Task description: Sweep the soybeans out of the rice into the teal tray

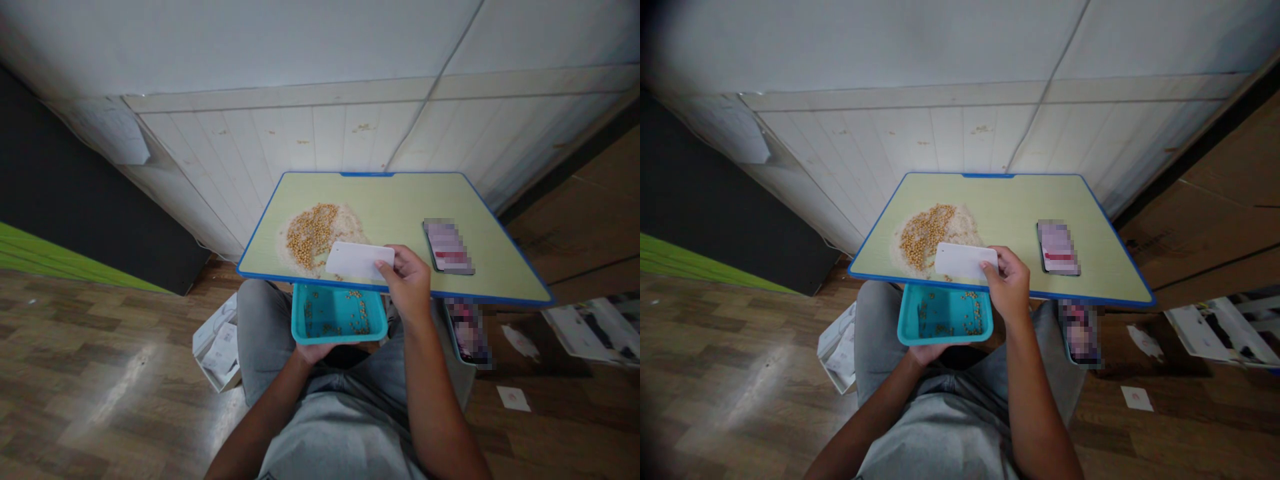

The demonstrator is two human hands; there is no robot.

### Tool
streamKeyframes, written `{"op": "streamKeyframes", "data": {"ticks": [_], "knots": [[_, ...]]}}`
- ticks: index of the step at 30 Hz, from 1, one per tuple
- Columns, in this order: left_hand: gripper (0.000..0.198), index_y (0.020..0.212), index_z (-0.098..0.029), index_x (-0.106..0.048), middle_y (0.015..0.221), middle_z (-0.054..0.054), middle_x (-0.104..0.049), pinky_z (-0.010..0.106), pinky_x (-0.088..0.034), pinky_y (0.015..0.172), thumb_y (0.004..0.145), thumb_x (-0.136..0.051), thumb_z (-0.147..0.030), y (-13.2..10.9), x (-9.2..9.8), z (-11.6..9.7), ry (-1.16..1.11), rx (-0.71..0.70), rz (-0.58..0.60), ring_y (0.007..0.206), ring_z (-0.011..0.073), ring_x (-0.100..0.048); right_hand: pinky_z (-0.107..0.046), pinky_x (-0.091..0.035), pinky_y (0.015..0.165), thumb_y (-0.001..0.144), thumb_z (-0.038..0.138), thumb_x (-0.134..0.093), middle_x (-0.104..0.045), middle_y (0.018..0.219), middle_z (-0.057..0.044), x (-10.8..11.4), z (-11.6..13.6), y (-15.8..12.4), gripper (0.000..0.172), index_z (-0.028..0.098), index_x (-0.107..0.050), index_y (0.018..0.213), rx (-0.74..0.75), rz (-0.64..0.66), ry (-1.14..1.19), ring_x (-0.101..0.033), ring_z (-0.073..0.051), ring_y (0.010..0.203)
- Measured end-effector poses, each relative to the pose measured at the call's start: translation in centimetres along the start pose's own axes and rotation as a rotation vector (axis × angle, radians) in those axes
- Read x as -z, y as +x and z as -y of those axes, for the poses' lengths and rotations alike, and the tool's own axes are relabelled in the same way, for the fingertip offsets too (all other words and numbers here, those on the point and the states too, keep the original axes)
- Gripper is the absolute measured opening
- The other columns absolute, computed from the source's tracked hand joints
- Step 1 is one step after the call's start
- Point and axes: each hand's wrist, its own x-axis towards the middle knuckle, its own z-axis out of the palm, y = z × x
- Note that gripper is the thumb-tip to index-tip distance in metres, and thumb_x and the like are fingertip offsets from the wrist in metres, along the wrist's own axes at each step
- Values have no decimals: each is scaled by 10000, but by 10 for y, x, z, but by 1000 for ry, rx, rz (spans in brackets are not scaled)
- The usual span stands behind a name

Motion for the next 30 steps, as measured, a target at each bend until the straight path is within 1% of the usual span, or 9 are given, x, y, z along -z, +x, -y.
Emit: {"op": "streamKeyframes", "data": {"ticks": [3,5,11,15,18,20,22,26,30], "knots": [[795,1393,-341,-709,1685,70,-578,780,-521,1080,948,-368,-906,-1,1,0,3,-10,-20,1572,551,-421,-271,-517,573,727,382,-830,-784,757,-2,0,1,-2,267,221,-736,918,-31,15,23,-692,-192,645],[803,1396,-340,-720,1673,74,-592,789,-515,1074,959,-344,-899,-1,1,1,-5,-15,-8,1564,558,-429,-272,-515,564,714,383,-842,-785,747,-1,1,2,-2,275,221,-737,911,-44,26,34,-689,-192,632],[775,1375,-335,-734,1682,58,-584,809,-458,1143,977,-342,-874,0,2,1,-38,4,53,1591,524,-412,-259,-499,563,722,378,-852,-775,735,6,0,3,-3,278,219,-730,914,-23,-27,53,-674,-177,617],[798,1342,-367,-743,1645,24,-624,805,-437,1160,986,-244,-877,0,5,1,-25,23,25,1583,527,-412,-275,-519,572,776,390,-821,-789,769,-1,-7,2,-10,260,226,-739,961,-34,36,16,-689,-190,636],[814,1346,-368,-736,1640,46,-629,830,-424,1148,1012,-163,-841,0,7,2,-41,22,-14,1557,503,-466,-283,-538,584,796,399,-812,-798,791,-5,-13,1,-16,257,230,-745,978,-36,84,8,-709,-200,660],[838,1347,-354,-738,1637,59,-630,827,-417,1155,1022,-126,-824,0,9,3,-52,22,-19,1548,500,-480,-285,-546,593,798,391,-812,-806,799,-8,-16,1,-18,251,230,-751,980,-36,93,0,-719,-203,672],[846,1340,-352,-742,1631,51,-636,814,-421,1160,1013,-134,-840,0,9,3,-54,16,-7,1548,511,-471,-290,-556,603,803,387,-808,-814,811,-11,-16,0,-19,246,230,-755,984,-32,82,-11,-731,-207,683],[800,1344,-365,-733,1662,47,-605,802,-456,1138,981,-241,-880,0,11,4,-56,0,29,1553,510,-469,-292,-558,591,800,385,-797,-822,809,-16,-12,-2,-17,248,224,-756,984,-32,36,-12,-738,-210,668],[786,1364,-378,-722,1679,37,-590,785,-474,1135,982,-252,-879,1,13,4,-52,9,42,1567,500,-454,-283,-550,588,788,372,-797,-830,806,-25,-5,-1,-13,252,209,-755,975,-39,-26,-26,-743,-209,659]]}}
